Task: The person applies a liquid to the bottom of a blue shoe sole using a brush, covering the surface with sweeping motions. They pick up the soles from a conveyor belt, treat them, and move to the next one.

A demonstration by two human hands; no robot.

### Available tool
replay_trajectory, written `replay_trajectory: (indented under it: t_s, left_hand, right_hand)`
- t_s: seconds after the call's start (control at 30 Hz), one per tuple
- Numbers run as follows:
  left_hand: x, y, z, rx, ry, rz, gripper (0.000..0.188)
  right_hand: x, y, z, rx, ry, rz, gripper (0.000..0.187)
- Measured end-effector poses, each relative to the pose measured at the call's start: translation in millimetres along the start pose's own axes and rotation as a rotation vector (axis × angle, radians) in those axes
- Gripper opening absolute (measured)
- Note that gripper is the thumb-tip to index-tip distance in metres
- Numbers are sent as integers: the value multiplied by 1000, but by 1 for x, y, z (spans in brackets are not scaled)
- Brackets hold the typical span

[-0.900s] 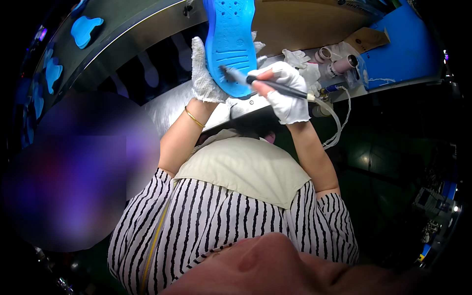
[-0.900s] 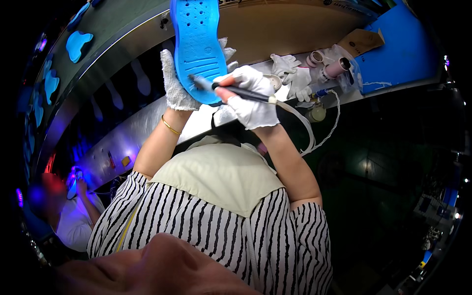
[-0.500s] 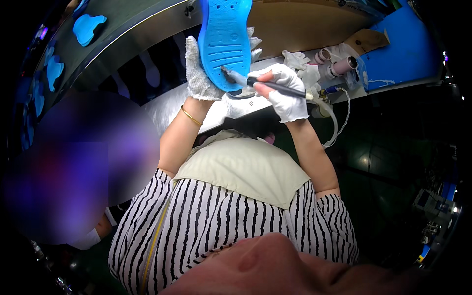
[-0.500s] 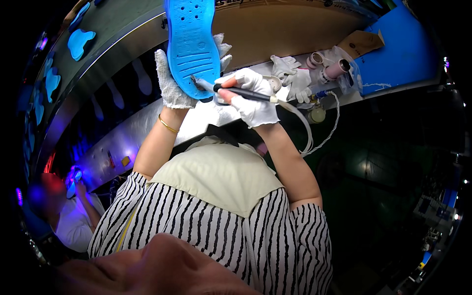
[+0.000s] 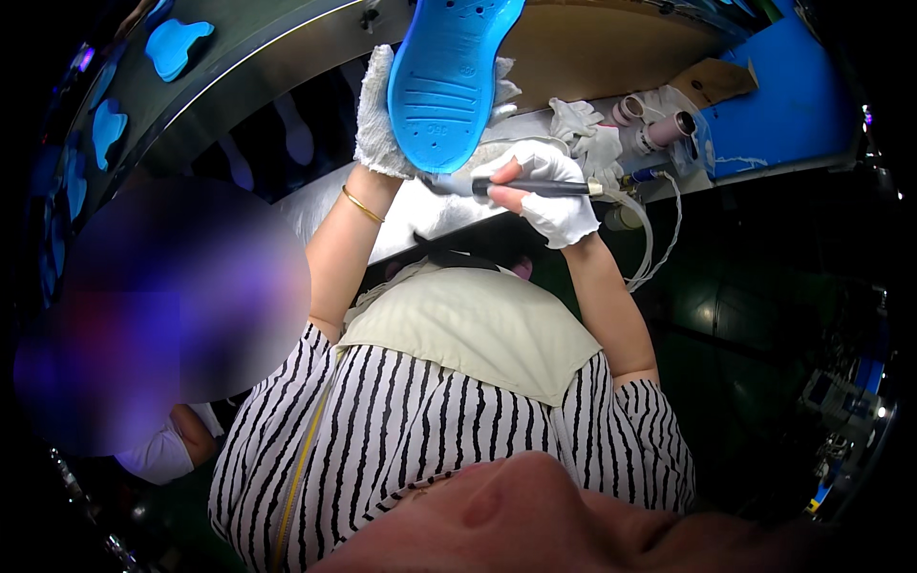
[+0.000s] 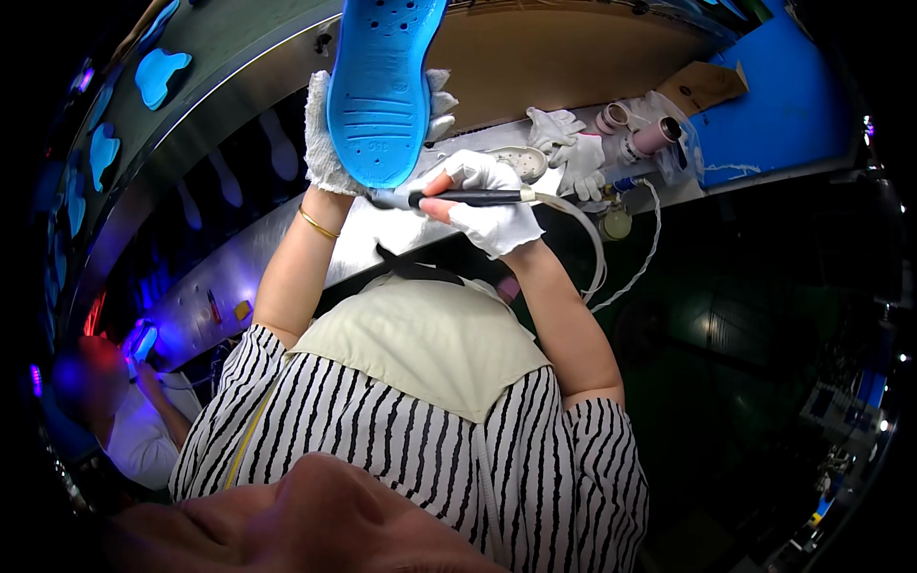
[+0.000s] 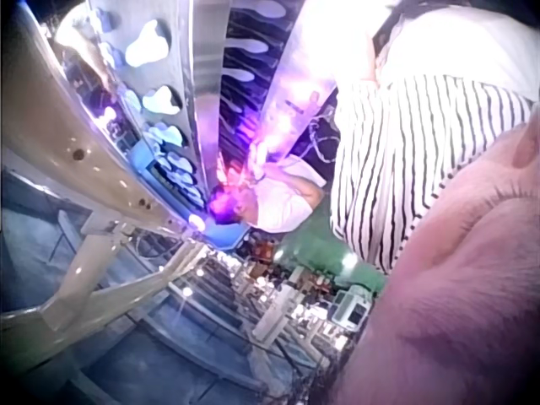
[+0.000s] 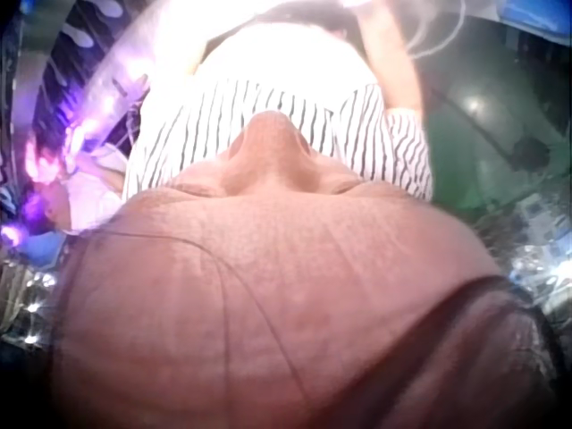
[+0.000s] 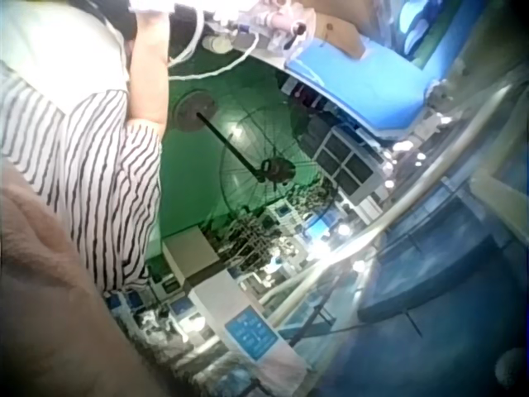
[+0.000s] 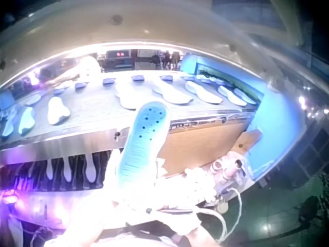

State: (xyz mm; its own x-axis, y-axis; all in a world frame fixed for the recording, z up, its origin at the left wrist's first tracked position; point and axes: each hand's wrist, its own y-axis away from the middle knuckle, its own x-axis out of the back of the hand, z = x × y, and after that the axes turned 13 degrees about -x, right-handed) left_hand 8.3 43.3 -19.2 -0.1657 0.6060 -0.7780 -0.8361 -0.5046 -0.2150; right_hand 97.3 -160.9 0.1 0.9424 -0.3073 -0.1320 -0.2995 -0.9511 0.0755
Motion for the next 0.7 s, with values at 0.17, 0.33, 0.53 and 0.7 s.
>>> replay_trajectory:
  t_s: [0.17, 0.33, 0.53, 0.7]
  left_hand:
    - [-13, 6, -6, -38, 149, 100, 69]
    - [-17, 7, -8, -17, 167, 51, 70]
    - [-17, 10, -4, 32, 111, -60, 71]
    - [-35, 16, 2, 6, -198, 111, 66]
  right_hand:
    - [9, 10, 4, 78, -122, -64, 15]
    - [1, -2, -6, 311, 237, 75, 14]
    - [2, 7, 11, 17, 49, -193, 16]
    - [11, -2, -7, 345, 164, -43, 14]
